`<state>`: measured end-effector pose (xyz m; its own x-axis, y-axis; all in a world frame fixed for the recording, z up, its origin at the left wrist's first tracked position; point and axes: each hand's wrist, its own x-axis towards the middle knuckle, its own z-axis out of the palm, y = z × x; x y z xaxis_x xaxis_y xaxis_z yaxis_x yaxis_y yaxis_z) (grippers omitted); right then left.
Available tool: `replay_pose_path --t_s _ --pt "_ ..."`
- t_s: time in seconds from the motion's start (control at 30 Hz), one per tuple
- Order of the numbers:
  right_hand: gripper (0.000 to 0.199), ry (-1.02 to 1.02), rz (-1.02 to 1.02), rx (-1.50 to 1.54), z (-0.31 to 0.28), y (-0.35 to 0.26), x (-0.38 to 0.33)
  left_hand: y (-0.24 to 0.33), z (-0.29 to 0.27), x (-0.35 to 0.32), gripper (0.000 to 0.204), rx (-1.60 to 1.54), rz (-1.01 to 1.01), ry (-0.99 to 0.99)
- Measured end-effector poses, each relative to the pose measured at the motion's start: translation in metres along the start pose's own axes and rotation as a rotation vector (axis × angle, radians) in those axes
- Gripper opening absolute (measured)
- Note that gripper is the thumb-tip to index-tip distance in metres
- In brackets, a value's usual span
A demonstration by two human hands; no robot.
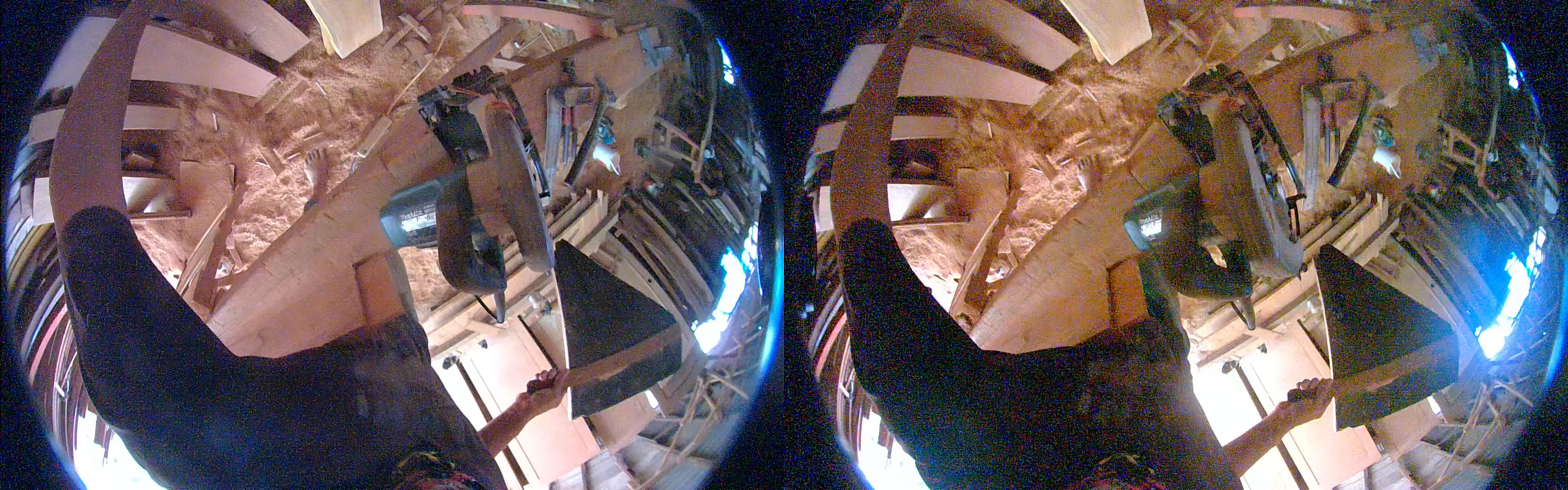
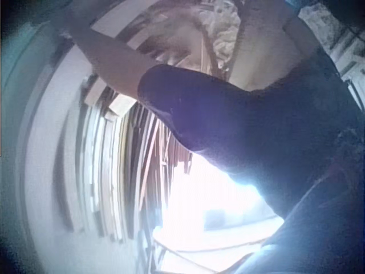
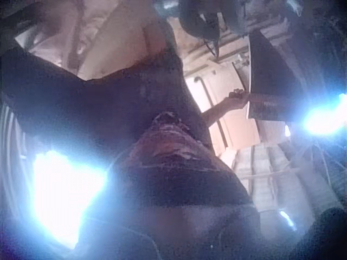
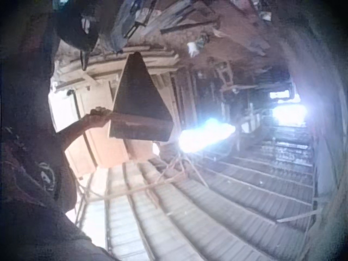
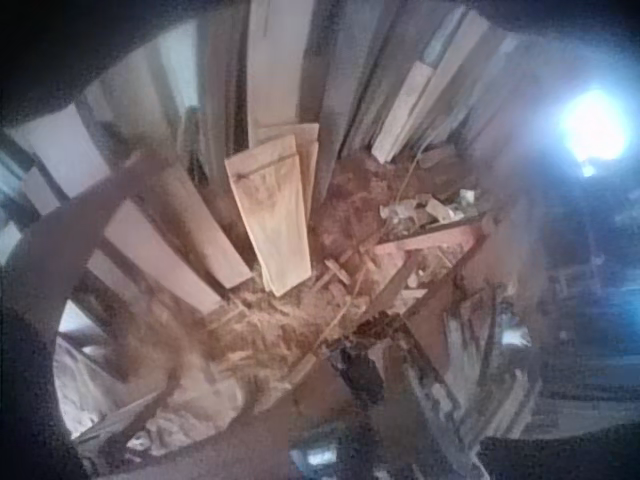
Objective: The person uses a circular saw to cut a long wooden plank into smaller pieces. They repeatedly position the plank on a workbench, cut it, and then move the cut pieces aside.
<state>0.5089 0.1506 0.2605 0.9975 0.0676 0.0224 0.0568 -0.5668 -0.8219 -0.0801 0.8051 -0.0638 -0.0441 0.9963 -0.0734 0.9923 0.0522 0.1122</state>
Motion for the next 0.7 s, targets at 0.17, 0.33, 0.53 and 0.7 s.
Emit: replay_pose_path --t_s 0.17,0.33,0.53,0.7 --pt "0.021 -0.018 0.035 -0.02 0.017 0.012 0.001 0.005 -0.009 -0.005 0.081 0.029 -0.01 -0.021" --pt "0.022 -0.141 0.095 -0.019 0.023 0.026 0.007 0.008 -0.023 -0.031 0.088 0.012 -0.017 -0.053" --pt "0.033 -0.17 0.103 0.009 0.025 0.041 0.007 0.025 -0.011 -0.077 0.093 -0.11 0.016 0.037" --pt "0.022 -0.239 0.169 0.099 0.023 0.064 0.021 0.012 0.053 -0.141 0.044 -0.042 0.383 0.089"
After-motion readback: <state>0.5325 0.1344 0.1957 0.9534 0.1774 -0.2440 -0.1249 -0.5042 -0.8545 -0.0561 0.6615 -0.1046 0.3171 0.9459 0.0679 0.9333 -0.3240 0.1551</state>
